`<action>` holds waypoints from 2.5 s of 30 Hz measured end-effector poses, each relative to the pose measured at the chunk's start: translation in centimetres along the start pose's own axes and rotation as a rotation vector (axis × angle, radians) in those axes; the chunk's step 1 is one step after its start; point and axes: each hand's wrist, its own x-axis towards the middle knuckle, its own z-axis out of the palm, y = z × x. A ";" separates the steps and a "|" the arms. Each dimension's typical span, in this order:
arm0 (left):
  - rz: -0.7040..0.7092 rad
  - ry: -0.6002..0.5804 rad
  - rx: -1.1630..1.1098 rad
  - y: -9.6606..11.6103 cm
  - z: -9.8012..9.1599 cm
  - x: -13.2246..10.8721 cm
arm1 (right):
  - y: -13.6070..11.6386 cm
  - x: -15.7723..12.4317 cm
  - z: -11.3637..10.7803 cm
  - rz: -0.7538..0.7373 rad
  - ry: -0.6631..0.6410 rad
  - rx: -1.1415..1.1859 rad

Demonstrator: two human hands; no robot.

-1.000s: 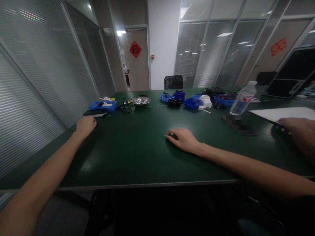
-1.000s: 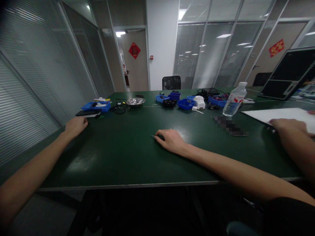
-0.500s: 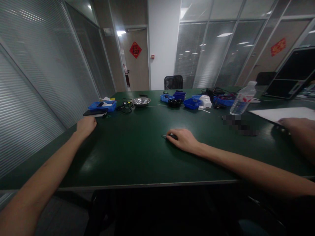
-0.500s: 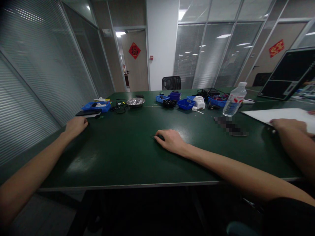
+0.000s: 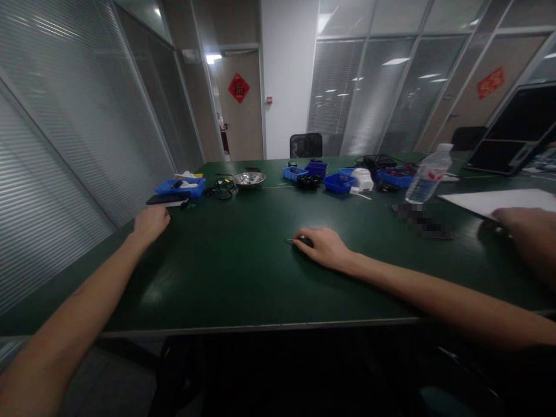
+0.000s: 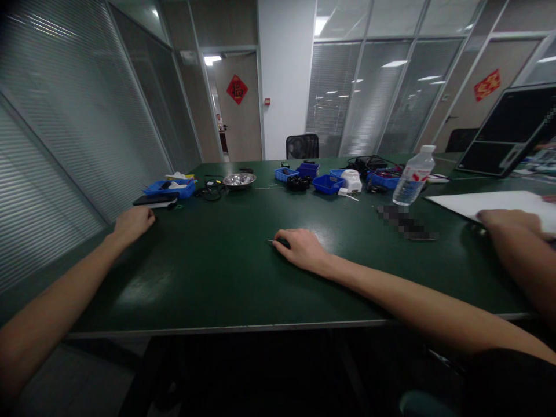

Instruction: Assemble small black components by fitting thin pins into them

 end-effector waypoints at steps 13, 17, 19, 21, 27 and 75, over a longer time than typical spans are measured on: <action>-0.022 -0.032 -0.074 -1.3 -0.2 0.4 | -0.1 0.0 -0.1 0.009 -0.011 0.022; -0.022 -0.032 -0.118 -1.7 -0.1 0.5 | 0.0 0.0 0.0 0.007 -0.004 0.012; -0.020 -0.027 -0.138 -1.8 0.0 0.6 | 0.0 0.0 -0.1 0.004 -0.009 0.016; -0.022 -0.020 -0.159 -1.8 0.1 0.5 | 0.0 0.0 -0.1 0.002 -0.011 0.019; 0.009 -0.059 -0.234 -1.8 0.3 1.1 | 0.1 0.0 0.0 -0.011 -0.001 0.009; 0.949 -0.182 -0.898 24.3 -2.1 -12.8 | -0.6 -0.6 -0.4 -0.219 0.009 0.047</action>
